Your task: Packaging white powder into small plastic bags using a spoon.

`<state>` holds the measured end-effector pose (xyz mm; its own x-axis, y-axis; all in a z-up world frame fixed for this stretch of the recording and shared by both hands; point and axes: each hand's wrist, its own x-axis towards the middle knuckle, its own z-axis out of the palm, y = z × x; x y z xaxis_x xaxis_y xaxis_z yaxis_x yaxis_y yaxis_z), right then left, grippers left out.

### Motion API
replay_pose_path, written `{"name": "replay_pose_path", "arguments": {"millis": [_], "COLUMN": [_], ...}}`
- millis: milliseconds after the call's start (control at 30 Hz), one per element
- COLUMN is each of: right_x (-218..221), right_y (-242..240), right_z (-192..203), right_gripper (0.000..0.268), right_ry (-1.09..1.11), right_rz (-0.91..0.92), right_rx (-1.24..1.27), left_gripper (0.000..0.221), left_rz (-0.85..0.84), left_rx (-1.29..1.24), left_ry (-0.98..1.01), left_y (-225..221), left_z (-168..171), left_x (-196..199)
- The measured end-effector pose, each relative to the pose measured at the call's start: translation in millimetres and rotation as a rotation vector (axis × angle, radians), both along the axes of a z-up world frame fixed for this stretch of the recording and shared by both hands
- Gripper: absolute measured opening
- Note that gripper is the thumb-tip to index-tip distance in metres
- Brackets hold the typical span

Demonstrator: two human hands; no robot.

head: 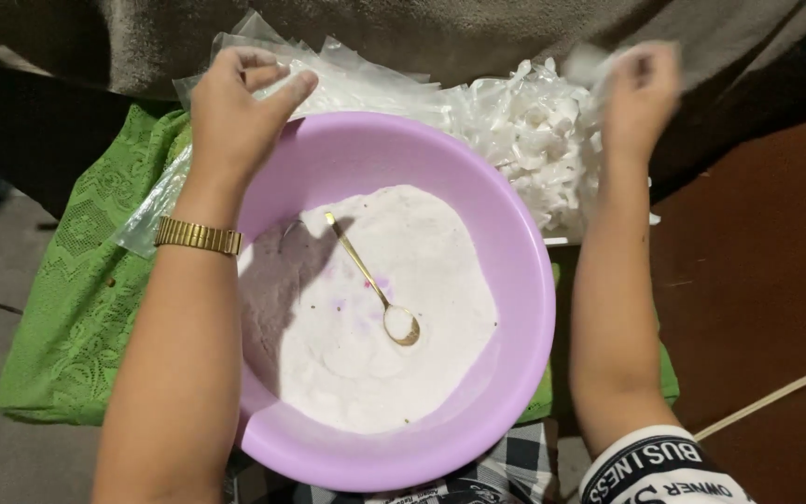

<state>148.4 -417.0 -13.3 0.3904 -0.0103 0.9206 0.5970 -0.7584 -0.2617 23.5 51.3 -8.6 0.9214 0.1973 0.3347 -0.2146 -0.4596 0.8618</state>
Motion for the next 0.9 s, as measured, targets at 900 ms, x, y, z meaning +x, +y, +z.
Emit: {"name": "replay_pose_path", "arguments": {"millis": [900], "right_x": [131.2], "right_y": [232.6], "right_z": [-84.9], "right_gripper": [0.031], "right_ry": [1.043], "right_rz": [-0.159], "right_rx": [-0.533], "left_gripper": [0.053], "left_rz": [-0.194], "left_rx": [0.312], "left_ry": [0.584], "left_y": [-1.2], "left_z": [-0.8], "left_x": [-4.1]}}
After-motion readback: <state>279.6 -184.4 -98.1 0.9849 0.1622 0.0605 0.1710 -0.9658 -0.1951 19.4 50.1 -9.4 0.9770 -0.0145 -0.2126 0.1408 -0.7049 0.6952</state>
